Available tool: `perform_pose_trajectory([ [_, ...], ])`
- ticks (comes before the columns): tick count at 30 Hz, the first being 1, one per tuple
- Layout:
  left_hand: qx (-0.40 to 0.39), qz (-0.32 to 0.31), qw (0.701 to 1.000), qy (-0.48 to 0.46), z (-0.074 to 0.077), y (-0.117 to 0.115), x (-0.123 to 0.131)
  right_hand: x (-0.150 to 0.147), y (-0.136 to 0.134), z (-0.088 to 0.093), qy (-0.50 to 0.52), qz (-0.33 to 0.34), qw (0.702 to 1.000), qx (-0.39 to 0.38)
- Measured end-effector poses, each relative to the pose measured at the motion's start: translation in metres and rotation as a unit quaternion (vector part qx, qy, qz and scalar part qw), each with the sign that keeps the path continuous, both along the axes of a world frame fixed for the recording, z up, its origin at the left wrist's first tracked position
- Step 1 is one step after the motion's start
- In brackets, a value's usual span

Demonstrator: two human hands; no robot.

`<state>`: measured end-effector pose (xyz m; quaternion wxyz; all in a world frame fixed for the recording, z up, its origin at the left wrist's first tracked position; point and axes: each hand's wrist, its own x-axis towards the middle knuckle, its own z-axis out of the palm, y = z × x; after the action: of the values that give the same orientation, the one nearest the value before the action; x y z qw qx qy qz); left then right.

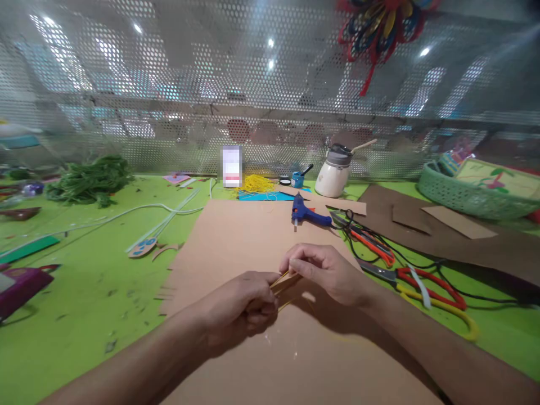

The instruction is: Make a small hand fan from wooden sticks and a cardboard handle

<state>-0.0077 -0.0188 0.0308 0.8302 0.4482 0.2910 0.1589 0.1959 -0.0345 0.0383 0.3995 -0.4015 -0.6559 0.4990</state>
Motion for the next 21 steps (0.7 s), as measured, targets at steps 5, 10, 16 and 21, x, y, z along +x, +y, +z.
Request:
perform_pose_trajectory([
  [5,-0.037,-0.014,0.999,0.005,0.0021,0.0016,0.0000,0.0023,0.0000,-0.0008,0.002,0.007,1.000,0.008],
  [10,-0.052,-0.001,0.998,0.024,-0.0001,0.0018,0.0014,0.0028,0.0007,0.0004,0.003,0.014,1.000,-0.001],
  [16,-0.045,-0.008,0.999,0.011,-0.0014,0.0036,0.0005,0.0033,0.0017,-0.0024,0.022,0.001,0.999,-0.024],
  [21,-0.027,-0.007,1.000,0.013,-0.0048,0.0022,0.0003,0.0026,0.0035,-0.0061,0.035,-0.018,0.998,-0.041],
])
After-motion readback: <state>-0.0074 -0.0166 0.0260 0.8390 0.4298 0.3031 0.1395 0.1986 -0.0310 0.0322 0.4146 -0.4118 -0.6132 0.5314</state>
